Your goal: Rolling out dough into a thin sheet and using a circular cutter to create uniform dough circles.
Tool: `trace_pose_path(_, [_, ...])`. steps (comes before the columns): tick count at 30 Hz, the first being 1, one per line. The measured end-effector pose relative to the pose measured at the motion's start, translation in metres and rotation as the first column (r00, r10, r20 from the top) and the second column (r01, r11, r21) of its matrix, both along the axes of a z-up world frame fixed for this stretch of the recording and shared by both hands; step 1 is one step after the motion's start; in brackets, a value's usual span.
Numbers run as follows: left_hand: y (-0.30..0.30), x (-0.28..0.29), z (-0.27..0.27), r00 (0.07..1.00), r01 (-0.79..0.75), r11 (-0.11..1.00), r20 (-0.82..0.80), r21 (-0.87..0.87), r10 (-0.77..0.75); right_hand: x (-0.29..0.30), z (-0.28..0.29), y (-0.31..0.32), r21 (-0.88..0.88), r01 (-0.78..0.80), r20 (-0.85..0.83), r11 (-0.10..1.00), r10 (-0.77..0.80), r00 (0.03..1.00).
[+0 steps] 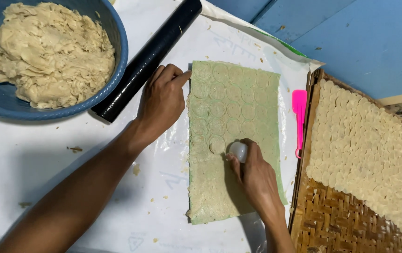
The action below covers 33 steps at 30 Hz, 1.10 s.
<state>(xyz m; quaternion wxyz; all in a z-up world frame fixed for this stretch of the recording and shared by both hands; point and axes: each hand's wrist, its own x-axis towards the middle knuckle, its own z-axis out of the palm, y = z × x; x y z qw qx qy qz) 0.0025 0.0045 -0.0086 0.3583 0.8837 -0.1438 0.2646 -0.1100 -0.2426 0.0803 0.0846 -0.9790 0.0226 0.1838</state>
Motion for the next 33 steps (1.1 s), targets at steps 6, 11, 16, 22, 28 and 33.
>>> trace_pose_path(6, [0.0, 0.001, 0.0, 1.0, 0.008, 1.0, -0.02, -0.007, -0.008, 0.011, 0.009, 0.014, -0.014, -0.028, 0.002, 1.0, 0.028, 1.0])
trace_pose_path(11, [0.001, 0.0, 0.005, 0.999, 0.017, 1.0, -0.027, -0.016, -0.017, 0.014, -0.013, 0.02, -0.25, -0.075, -0.009, 0.965, 0.076, 0.997])
trace_pose_path(16, [0.001, 0.0, 0.008, 0.999, 0.02, 1.0, -0.033, -0.01, -0.02, 0.021, -0.008, 0.016, -0.225, -0.14, -0.06, 0.964, 0.129, 0.99])
trace_pose_path(22, [-0.002, 0.002, -0.001, 1.0, 0.006, 1.0, -0.009, -0.008, -0.006, 0.017, 0.002, 0.031, -0.23, -0.028, 0.017, 0.973, 0.033, 0.999])
trace_pose_path(28, [-0.001, 0.002, -0.003, 1.0, 0.018, 1.0, -0.001, -0.014, -0.019, 0.016, -0.002, 0.016, -0.205, -0.064, -0.018, 0.977, 0.062, 0.998])
trace_pose_path(33, [0.0, -0.002, -0.002, 1.0, -0.004, 1.0, 0.001, -0.011, 0.004, 0.017, 0.007, -0.004, 0.007, 0.083, 0.021, 0.997, -0.083, 0.996])
